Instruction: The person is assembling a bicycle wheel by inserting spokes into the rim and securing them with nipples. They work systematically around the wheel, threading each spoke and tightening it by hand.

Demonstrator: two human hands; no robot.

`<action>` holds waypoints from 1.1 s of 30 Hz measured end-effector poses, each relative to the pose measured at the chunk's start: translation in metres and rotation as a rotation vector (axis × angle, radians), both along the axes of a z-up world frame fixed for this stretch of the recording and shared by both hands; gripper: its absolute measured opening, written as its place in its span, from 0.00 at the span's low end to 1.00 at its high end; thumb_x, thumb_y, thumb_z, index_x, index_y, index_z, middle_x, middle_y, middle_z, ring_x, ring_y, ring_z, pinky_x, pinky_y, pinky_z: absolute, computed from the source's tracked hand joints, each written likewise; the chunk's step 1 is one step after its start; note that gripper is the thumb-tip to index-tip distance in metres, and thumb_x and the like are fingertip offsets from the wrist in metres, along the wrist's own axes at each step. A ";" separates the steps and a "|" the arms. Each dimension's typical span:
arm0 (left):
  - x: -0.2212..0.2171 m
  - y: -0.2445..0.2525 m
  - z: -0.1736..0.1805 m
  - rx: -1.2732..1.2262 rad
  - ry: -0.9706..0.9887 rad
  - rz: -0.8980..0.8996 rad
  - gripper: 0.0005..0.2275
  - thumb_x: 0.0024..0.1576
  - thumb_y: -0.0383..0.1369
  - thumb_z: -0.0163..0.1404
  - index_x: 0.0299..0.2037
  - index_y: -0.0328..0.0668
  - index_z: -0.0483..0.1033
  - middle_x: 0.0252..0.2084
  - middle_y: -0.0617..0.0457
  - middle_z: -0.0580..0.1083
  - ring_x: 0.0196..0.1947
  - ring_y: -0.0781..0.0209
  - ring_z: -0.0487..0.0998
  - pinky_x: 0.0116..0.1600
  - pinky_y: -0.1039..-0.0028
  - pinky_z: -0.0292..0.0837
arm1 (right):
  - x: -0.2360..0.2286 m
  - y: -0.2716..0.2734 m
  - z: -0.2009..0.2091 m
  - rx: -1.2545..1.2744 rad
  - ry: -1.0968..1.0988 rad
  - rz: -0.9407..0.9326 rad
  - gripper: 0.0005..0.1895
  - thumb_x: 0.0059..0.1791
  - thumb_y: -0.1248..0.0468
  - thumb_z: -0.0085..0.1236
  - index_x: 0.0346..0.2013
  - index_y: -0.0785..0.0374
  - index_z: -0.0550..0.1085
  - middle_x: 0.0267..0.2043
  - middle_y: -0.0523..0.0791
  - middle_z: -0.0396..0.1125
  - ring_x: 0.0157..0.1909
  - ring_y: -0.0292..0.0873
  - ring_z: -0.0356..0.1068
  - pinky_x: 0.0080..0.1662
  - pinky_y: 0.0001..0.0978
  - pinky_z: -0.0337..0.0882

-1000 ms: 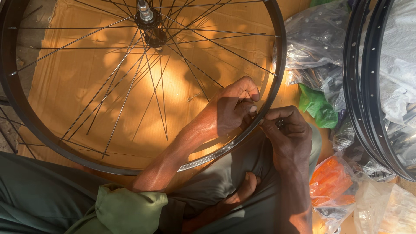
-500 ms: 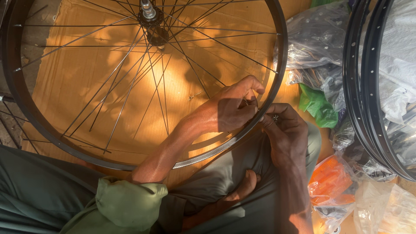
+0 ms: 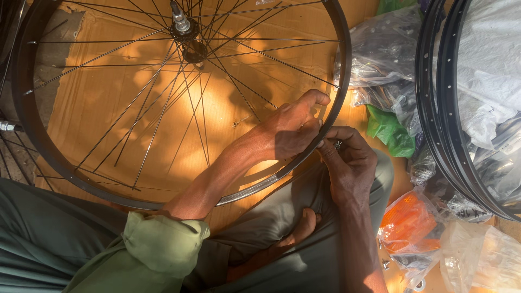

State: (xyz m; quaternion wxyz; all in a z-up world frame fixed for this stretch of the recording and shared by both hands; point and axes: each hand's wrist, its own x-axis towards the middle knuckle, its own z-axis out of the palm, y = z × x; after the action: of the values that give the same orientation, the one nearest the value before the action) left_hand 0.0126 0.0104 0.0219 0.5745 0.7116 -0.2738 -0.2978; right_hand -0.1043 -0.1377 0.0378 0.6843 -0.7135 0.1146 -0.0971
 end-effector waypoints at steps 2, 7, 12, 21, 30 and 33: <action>0.001 0.001 -0.001 -0.162 0.034 -0.048 0.28 0.57 0.32 0.48 0.67 0.33 0.54 0.29 0.51 0.74 0.31 0.61 0.75 0.41 0.69 0.73 | -0.001 -0.002 -0.001 0.013 0.001 0.005 0.08 0.52 0.76 0.59 0.46 0.72 0.74 0.43 0.46 0.73 0.43 0.34 0.72 0.46 0.23 0.72; -0.001 0.001 0.003 -0.084 -0.015 -0.023 0.28 0.58 0.30 0.49 0.68 0.32 0.53 0.28 0.51 0.74 0.31 0.62 0.76 0.39 0.70 0.73 | -0.001 -0.005 -0.005 0.007 0.035 0.021 0.08 0.52 0.76 0.60 0.46 0.72 0.74 0.42 0.46 0.73 0.43 0.34 0.72 0.46 0.23 0.72; -0.005 -0.003 0.003 -0.059 -0.041 0.006 0.28 0.57 0.28 0.51 0.67 0.32 0.53 0.24 0.50 0.74 0.27 0.61 0.76 0.38 0.69 0.73 | -0.001 -0.010 -0.009 0.030 0.030 0.031 0.08 0.52 0.76 0.59 0.46 0.71 0.73 0.44 0.46 0.74 0.45 0.34 0.73 0.49 0.24 0.73; -0.012 -0.027 -0.025 -0.264 0.081 0.113 0.25 0.52 0.21 0.49 0.61 0.40 0.58 0.31 0.42 0.74 0.32 0.49 0.75 0.36 0.61 0.74 | 0.006 -0.009 -0.001 0.142 0.176 -0.065 0.07 0.53 0.74 0.55 0.46 0.71 0.72 0.45 0.47 0.72 0.44 0.36 0.72 0.48 0.27 0.72; 0.009 -0.041 -0.007 0.013 -0.563 0.216 0.16 0.53 0.27 0.49 0.52 0.35 0.65 0.48 0.34 0.69 0.40 0.33 0.77 0.39 0.53 0.73 | 0.006 -0.020 -0.003 0.362 0.124 -0.177 0.10 0.55 0.73 0.52 0.50 0.72 0.72 0.47 0.50 0.72 0.47 0.41 0.74 0.51 0.30 0.75; -0.001 -0.022 -0.002 0.393 -0.876 0.162 0.10 0.51 0.27 0.53 0.42 0.41 0.72 0.54 0.38 0.69 0.40 0.40 0.79 0.52 0.43 0.68 | 0.008 -0.020 -0.008 0.333 0.130 -0.164 0.09 0.56 0.72 0.52 0.51 0.72 0.72 0.45 0.50 0.72 0.44 0.41 0.73 0.48 0.30 0.75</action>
State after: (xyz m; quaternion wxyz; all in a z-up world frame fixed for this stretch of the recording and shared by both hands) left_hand 0.0121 -0.0115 0.0201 0.2815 0.8840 -0.3720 0.0294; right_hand -0.0965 -0.1572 0.0298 0.7740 -0.5834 0.2309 -0.0861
